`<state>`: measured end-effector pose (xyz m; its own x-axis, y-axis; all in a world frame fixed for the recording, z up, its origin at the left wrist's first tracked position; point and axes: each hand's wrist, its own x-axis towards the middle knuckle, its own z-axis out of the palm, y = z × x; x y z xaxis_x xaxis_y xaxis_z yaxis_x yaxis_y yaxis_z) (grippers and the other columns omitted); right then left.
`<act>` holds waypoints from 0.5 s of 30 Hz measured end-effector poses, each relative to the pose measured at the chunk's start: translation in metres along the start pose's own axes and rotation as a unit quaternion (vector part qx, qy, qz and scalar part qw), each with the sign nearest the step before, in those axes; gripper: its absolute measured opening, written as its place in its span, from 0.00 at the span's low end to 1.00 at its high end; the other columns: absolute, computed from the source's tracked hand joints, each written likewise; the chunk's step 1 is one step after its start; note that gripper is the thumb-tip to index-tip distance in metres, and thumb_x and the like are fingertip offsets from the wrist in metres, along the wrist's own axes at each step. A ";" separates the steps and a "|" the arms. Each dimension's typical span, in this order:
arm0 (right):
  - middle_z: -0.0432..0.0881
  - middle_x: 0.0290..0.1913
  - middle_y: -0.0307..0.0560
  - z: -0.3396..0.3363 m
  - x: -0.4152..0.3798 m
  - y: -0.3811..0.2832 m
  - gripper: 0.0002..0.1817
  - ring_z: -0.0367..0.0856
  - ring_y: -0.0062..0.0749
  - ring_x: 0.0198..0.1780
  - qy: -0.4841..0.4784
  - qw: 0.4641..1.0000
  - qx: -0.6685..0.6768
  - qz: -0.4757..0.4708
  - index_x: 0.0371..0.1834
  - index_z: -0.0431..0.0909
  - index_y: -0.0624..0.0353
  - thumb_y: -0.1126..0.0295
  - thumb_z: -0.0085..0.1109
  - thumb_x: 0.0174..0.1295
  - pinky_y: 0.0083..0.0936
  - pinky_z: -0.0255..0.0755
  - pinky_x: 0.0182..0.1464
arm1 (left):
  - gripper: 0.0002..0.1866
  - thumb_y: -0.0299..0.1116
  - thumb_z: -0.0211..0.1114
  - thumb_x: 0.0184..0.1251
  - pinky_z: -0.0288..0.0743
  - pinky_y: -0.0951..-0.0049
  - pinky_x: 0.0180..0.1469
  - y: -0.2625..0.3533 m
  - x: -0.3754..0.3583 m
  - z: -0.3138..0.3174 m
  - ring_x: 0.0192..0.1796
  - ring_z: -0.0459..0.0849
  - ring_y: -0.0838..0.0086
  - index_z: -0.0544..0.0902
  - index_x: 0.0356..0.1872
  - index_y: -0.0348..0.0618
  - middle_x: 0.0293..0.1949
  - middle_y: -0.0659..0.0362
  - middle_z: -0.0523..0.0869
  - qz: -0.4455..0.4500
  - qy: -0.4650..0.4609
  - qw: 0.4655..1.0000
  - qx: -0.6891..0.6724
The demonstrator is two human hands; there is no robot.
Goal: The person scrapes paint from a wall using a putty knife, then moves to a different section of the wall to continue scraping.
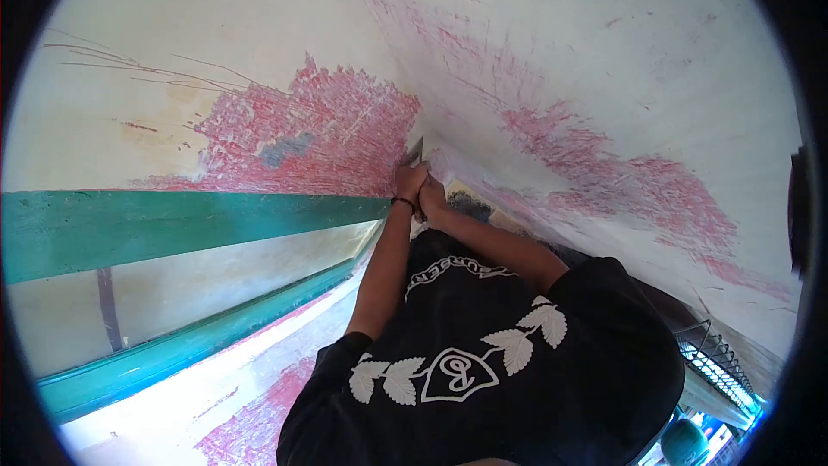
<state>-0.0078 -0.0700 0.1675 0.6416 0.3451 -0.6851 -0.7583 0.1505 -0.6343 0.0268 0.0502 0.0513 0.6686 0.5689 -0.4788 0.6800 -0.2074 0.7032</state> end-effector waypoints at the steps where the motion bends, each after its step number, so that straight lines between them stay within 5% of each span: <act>1: 0.78 0.22 0.48 -0.003 0.002 -0.003 0.26 0.72 0.31 0.11 0.000 1.000 -0.012 -0.016 0.48 0.77 0.60 0.50 0.34 0.77 0.34 0.62 0.12 | 0.24 0.39 0.67 0.51 0.77 0.62 0.45 0.001 0.008 0.004 0.40 0.87 0.62 0.85 0.46 0.31 0.39 0.45 0.89 0.007 -0.010 1.000 -0.002; 5: 0.78 0.22 0.50 -0.008 -0.013 -0.005 0.26 0.72 0.32 0.11 0.005 0.989 -0.138 -0.063 0.49 0.77 0.60 0.51 0.33 0.77 0.32 0.63 0.11 | 0.25 0.36 0.66 0.53 0.78 0.64 0.44 0.023 -0.047 -0.011 0.38 0.85 0.64 0.82 0.53 0.32 0.35 0.51 0.88 0.078 -0.012 0.994 -0.080; 7: 0.79 0.22 0.50 -0.011 -0.007 0.013 0.26 0.72 0.32 0.11 -0.020 0.986 -0.147 -0.081 0.50 0.77 0.61 0.52 0.33 0.77 0.31 0.63 0.11 | 0.27 0.34 0.66 0.53 0.78 0.64 0.42 0.012 -0.062 -0.022 0.36 0.84 0.65 0.80 0.57 0.33 0.34 0.52 0.87 0.034 -0.023 0.985 -0.165; 11: 0.79 0.23 0.50 -0.010 -0.007 0.015 0.25 0.73 0.30 0.12 -0.013 0.975 -0.176 -0.134 0.51 0.77 0.61 0.53 0.34 0.78 0.30 0.64 0.11 | 0.25 0.38 0.65 0.56 0.76 0.62 0.38 -0.018 -0.039 -0.006 0.33 0.82 0.67 0.78 0.54 0.35 0.32 0.53 0.84 0.097 0.053 0.990 -0.089; 15: 0.76 0.21 0.46 -0.019 -0.015 -0.005 0.23 0.71 0.29 0.12 -0.052 0.989 -0.139 -0.028 0.54 0.75 0.57 0.53 0.34 0.78 0.30 0.63 0.11 | 0.20 0.49 0.64 0.60 0.76 0.61 0.36 -0.036 -0.015 0.016 0.34 0.80 0.65 0.81 0.40 0.41 0.32 0.55 0.80 -0.075 -0.077 0.960 -0.260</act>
<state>-0.0112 -0.0935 0.1740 0.6555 0.4383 -0.6150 -0.6517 -0.0832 -0.7539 -0.0032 0.0366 0.0251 0.6391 0.4288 -0.6384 0.5563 0.3154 0.7688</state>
